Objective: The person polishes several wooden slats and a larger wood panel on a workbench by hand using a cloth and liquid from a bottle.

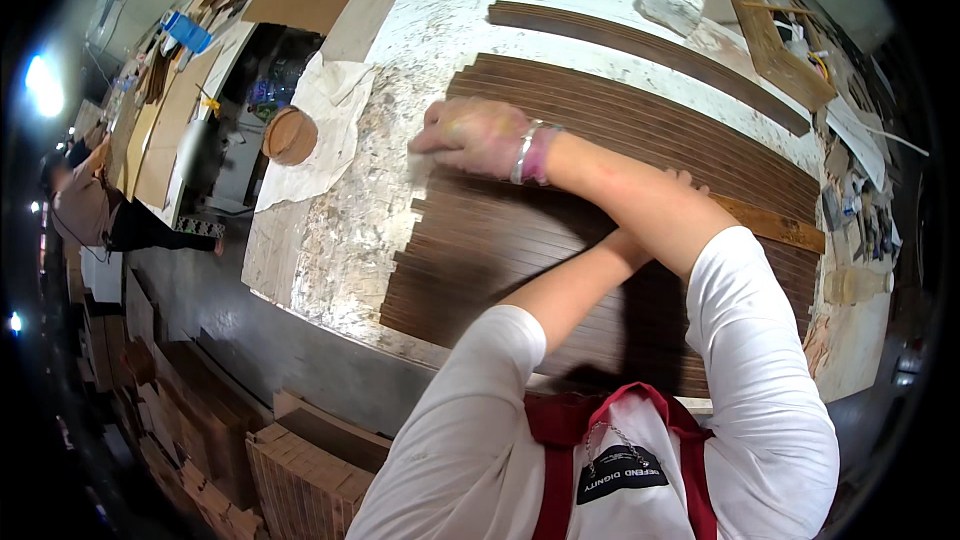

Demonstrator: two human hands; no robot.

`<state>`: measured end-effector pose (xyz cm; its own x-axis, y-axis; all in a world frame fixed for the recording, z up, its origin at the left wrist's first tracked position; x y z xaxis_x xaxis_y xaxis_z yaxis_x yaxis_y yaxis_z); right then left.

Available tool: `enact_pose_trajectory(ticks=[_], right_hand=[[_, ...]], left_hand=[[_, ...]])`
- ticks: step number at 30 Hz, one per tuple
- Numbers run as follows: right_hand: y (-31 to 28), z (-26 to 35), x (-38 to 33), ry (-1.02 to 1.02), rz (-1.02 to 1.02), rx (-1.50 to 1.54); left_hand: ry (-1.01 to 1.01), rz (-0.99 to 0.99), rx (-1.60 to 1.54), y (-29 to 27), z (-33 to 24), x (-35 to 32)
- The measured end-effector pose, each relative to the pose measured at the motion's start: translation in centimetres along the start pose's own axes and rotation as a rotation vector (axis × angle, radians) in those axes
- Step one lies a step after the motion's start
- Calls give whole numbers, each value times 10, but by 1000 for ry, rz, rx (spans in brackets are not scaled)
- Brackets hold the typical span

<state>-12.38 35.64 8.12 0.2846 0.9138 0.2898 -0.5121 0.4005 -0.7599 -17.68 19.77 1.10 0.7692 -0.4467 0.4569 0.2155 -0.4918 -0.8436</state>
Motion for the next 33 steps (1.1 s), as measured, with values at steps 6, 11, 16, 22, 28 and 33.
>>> enact_pose_trajectory(ticks=[6, 11, 16, 22, 28, 33], right_hand=[[15, -28, 45, -163, 108, -347], [-26, -29, 11, 59, -10, -281], [-77, -14, -20, 280, -107, 321], [-54, -21, 2, 281, -117, 166], [12, -18, 34, -61, 186, -156], [-4, -55, 59, 37, 80, -526]], left_hand=[[-218, 138, -911, 33, 10, -6], [-110, -179, -517, 31, 16, -4], [102, -378, 52, 28, 24, 34], [-58, -537, -333, 51, 60, 29], [-10, -84, 50, 7, 46, 25], [15, -396, 140, 46, 45, 16]])
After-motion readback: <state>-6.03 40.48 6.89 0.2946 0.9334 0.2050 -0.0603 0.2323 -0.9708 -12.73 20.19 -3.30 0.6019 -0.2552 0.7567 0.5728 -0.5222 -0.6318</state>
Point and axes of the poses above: each hand's wrist, its own x-axis towards the middle knuckle, its own y-axis out of the palm, z = x × y, the point moved 2 cm from there along x, towards the middle knuckle, and after that the axes turned 6 degrees about x, right-handed, at the moved point
